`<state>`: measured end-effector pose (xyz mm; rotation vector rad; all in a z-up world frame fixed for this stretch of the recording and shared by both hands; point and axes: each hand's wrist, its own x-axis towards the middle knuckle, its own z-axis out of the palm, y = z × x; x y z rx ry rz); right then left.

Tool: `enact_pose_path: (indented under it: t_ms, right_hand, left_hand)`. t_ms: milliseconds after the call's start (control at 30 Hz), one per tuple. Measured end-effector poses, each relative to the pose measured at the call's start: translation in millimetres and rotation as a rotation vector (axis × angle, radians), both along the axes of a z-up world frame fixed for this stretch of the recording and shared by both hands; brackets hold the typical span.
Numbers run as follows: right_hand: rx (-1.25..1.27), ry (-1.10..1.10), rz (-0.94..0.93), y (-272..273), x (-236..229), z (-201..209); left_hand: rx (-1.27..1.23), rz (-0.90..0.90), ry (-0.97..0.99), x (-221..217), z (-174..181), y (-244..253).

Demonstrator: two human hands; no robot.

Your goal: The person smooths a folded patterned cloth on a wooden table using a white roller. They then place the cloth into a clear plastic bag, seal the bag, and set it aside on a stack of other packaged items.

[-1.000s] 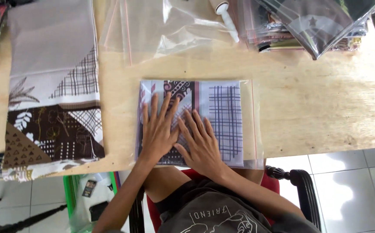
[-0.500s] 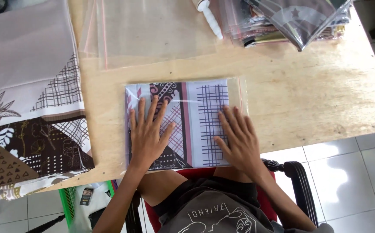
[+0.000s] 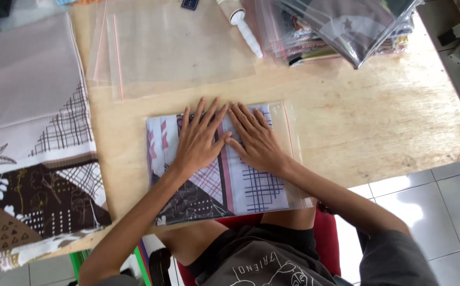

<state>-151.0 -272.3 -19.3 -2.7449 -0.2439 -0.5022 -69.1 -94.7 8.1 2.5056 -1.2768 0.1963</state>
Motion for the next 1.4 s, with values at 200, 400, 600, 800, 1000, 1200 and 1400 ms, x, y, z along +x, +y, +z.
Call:
enact_pose_path:
  t_ms: [200, 400, 600, 800, 1000, 1200, 1400]
  right_hand:
    - [-0.007, 0.069, 0.133, -29, 15, 5]
    - [-0.039, 0.055, 0.223, -44, 39, 9]
    - [-0.113, 0.042, 0.232, -70, 32, 32]
    - [0.018, 0.025, 0.233, -70, 30, 54]
    - [-0.028, 0.153, 0.343, -74, 32, 24]
    - [-0.113, 0.306, 0.239, -90, 35, 31]
    - [-0.125, 0.191, 0.267, -126, 49, -1]
  left_hand:
    - [-0.01, 0.053, 0.11, 10, 5, -2]
    - [-0.033, 0.108, 0.092, 22, 0, -4]
    - [-0.058, 0.077, 0.107, 21, 3, -3]
    - [-0.017, 0.029, 0.101, 16, 11, -6]
    - [-0.025, -0.096, 0.143, 11, 9, -17]
    - [-0.013, -0.101, 0.167, 11, 6, -11]
    - [-0.044, -0.134, 0.168, 13, 4, -11]
